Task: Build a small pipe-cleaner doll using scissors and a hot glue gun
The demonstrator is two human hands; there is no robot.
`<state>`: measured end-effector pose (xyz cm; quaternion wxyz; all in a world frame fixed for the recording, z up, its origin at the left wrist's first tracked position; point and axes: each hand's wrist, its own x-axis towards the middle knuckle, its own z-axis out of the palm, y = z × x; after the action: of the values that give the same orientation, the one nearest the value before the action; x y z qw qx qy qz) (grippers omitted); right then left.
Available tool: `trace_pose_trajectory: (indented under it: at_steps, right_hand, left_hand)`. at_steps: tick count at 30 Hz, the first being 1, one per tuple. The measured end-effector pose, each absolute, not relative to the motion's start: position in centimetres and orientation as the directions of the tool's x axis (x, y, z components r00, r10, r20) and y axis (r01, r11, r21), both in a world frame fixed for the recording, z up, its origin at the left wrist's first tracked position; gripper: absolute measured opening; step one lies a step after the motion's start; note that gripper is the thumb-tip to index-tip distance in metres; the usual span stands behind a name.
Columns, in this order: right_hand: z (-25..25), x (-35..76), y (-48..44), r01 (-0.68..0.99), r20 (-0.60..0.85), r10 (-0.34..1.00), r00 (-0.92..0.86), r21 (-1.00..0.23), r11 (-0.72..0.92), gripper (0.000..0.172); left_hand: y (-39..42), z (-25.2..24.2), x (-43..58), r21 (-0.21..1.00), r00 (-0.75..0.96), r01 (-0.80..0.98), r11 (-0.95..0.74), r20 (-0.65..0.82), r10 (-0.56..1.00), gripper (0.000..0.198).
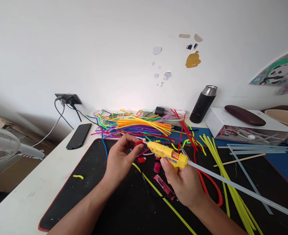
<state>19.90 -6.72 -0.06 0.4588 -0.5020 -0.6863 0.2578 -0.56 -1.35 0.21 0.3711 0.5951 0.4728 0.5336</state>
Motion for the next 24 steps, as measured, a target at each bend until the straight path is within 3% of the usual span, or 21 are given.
trace_pose_trajectory:
  at_steps: [24]
  right_hand:
    - [0.13, 19.89, -6.75, 0.473, 0.417, 0.905, -0.085, -0.782, 0.405, 0.041]
  left_hand:
    - [-1.50, 0.41, -0.60, 0.936, -0.016, 0.193, -0.294, 0.303, 0.953, 0.018]
